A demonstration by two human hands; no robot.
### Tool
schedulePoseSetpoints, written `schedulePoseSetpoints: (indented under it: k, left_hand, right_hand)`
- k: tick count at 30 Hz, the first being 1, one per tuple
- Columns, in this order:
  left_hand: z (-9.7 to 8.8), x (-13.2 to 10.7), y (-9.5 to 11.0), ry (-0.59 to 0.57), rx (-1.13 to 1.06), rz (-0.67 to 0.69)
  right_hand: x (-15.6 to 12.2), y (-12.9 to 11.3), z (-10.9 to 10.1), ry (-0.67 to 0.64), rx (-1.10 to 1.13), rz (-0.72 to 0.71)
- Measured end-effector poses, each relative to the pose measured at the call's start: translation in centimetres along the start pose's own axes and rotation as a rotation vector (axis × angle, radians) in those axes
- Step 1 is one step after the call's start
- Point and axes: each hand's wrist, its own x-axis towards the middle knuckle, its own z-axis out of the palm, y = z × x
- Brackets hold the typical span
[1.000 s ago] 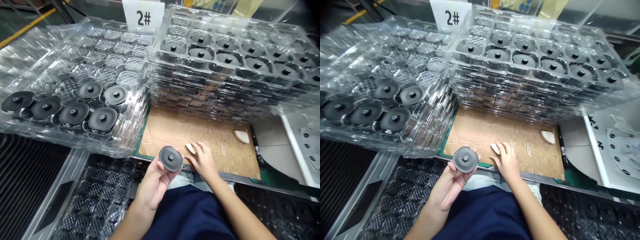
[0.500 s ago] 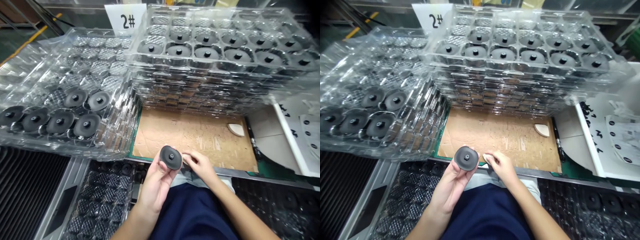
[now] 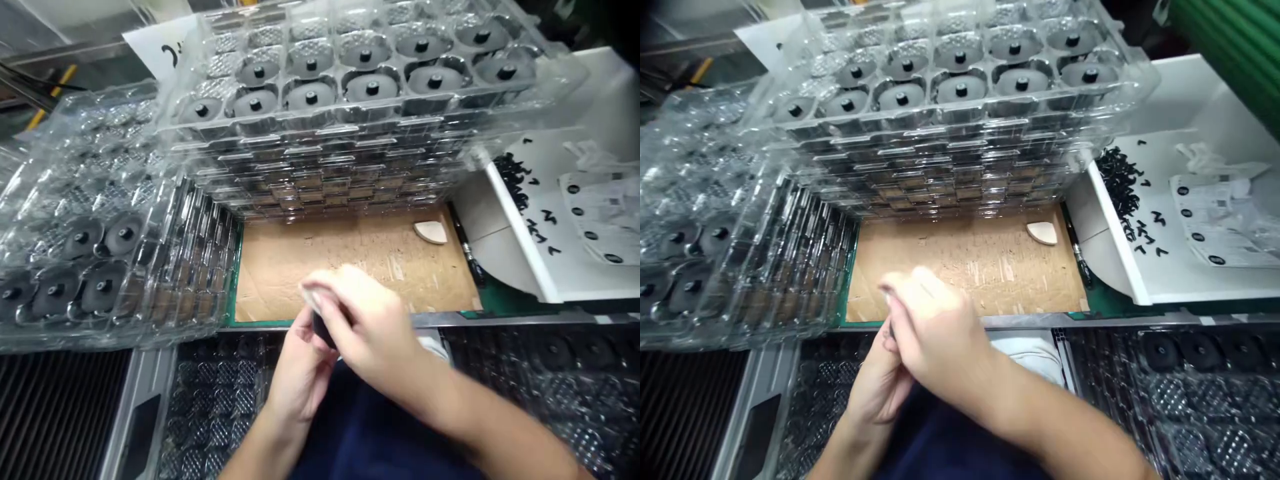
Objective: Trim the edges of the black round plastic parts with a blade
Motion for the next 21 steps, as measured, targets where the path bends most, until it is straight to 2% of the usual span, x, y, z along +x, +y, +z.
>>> schedulePoseSetpoints:
  k: [1,2,6,7,9,11,12,14,16,17,19,21]
  left_hand:
    - [0.3,0.0,0.0,-0.010,0.008,-0.009]
    - [0.5,0.0,0.1,-0.007,0.020,-0.019]
    - [1.3,0.1,0.3,0.069,0.067,-0.014]
    - [1.5,0.2,0.2,0.072,0.079,-0.014]
    - [2.1,0.3,0.0,0.040,0.105,-0.032]
    - [2.6,0.4,-0.2,0.005,0.120,-0.058]
    - [2.8,0.5,-0.1,0.003,0.116,-0.061]
    - [3.0,0.6,0.0,0.017,0.090,-0.055]
    - [3.1,0.7,0.2,0.011,0.043,-0.062]
    - [3.2,0.8,0.2,-0.005,0.017,-0.077]
    - [3.2,0.9,0.0,-0.041,-0.038,-0.121]
    - [3.0,0.8,-0.1,-0.050,-0.069,-0.169]
  right_hand:
    - [-0.2,0.3,-0.2,0.069,0.006,-0.025]
    - [-0.6,0.5,-0.6,0.082,0.043,-0.043]
    - [-1.5,1.0,-2.5,-0.204,0.228,0.029]
    - [-1.5,1.2,-2.7,-0.204,0.219,0.058]
    - [-1.2,1.4,-2.9,-0.039,0.154,0.063]
    - [-1.0,1.5,-2.9,0.120,0.115,0.007]
    - [-1.1,1.5,-3.0,0.125,0.129,-0.018]
    - [-1.8,1.4,-3.8,-0.010,0.181,-0.024]
    - [-2.6,1.5,-4.9,-0.128,0.173,0.051]
    - [-2.9,1.6,-5.4,-0.133,0.120,0.098]
    - [-3.0,2.0,-6.0,-0.056,-0.044,0.130]
    - [-2.3,2.4,-5.9,0.055,-0.188,-0.009]
